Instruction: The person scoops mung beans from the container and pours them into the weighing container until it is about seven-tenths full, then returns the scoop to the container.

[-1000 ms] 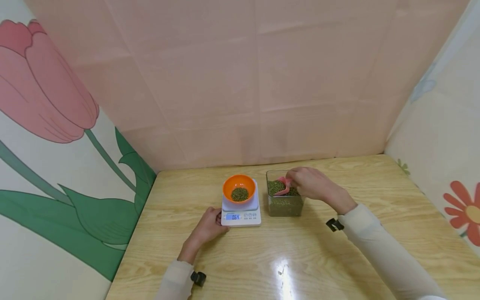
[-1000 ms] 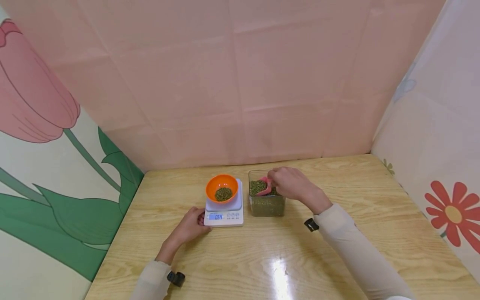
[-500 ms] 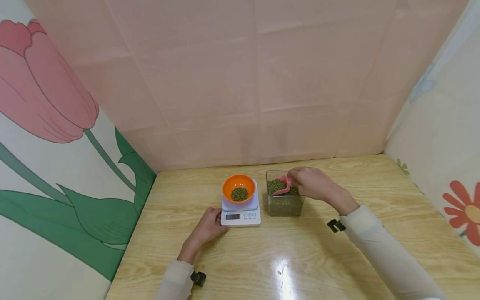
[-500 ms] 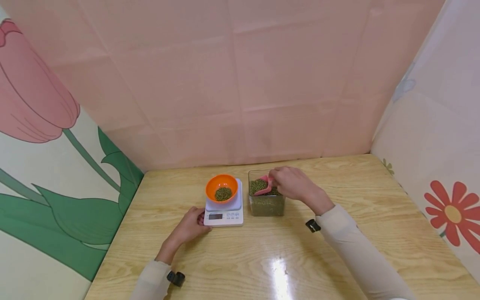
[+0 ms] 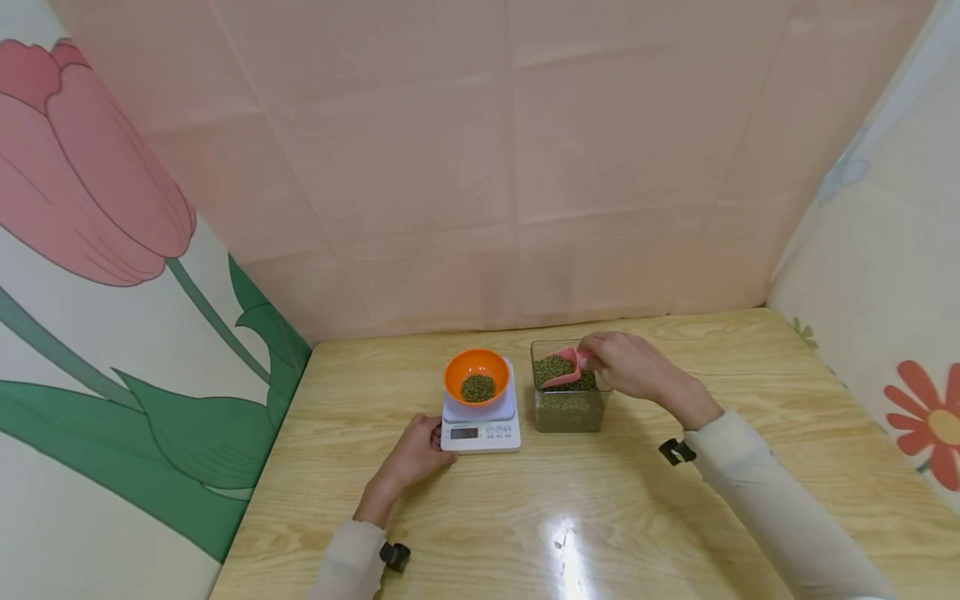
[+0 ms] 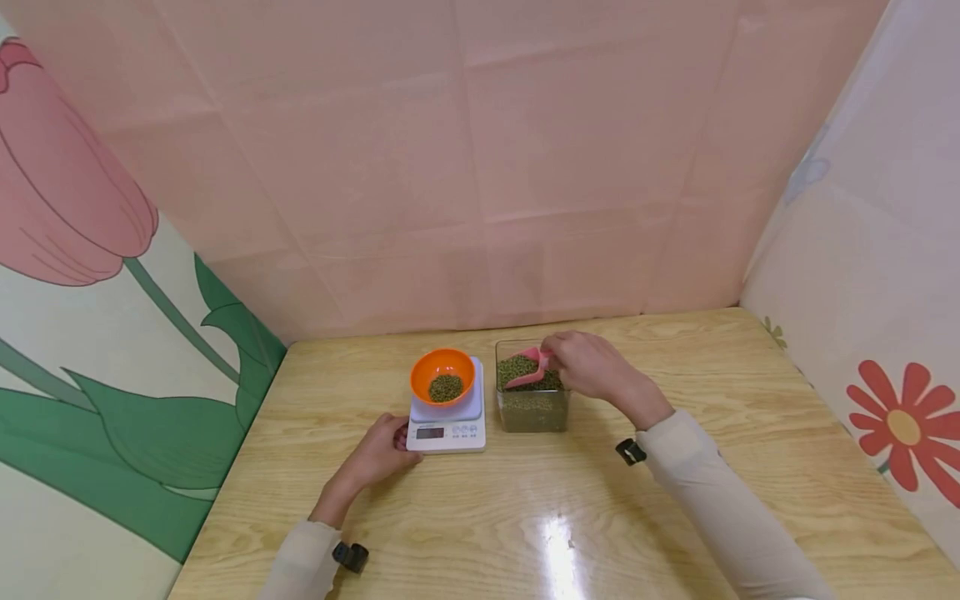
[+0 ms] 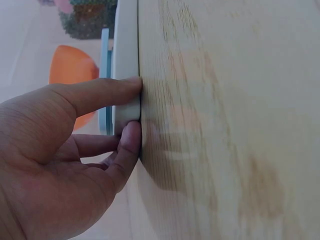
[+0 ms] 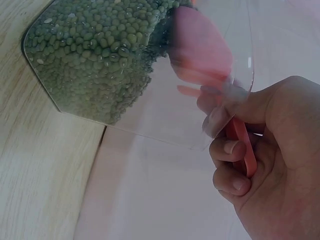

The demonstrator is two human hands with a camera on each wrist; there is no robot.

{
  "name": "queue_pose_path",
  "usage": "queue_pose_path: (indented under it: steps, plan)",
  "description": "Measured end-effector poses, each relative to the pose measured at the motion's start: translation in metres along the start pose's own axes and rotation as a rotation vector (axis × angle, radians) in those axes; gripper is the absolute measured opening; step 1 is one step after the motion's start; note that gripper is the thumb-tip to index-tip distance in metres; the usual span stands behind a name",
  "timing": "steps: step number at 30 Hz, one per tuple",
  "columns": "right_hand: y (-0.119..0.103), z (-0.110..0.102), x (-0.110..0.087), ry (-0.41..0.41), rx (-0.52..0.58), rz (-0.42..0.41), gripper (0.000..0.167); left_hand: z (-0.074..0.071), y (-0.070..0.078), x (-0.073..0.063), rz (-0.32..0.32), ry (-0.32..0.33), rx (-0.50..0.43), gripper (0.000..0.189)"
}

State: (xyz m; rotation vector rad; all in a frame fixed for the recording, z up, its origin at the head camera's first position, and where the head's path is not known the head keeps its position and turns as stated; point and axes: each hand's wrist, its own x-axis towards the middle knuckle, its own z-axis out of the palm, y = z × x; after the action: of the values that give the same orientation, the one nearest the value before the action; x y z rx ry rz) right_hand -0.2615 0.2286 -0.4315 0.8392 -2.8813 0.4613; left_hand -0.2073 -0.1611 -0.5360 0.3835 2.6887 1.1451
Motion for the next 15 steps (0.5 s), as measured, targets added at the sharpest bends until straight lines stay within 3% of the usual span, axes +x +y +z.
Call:
queue_pose_path:
  steps: [8,15]
  plan:
    - [0.0041,0.0022,-0.0012,0.0,0.018,0.0,0.012,-0.0006,0.0031,-0.0015,-0.016,-0.007,-0.057,0.061]
    - [0.005,0.0022,-0.0031,-0.002,0.029,0.013,0.011,-0.0013,0.0053,-0.0018,-0.017,-0.008,-0.052,0.059]
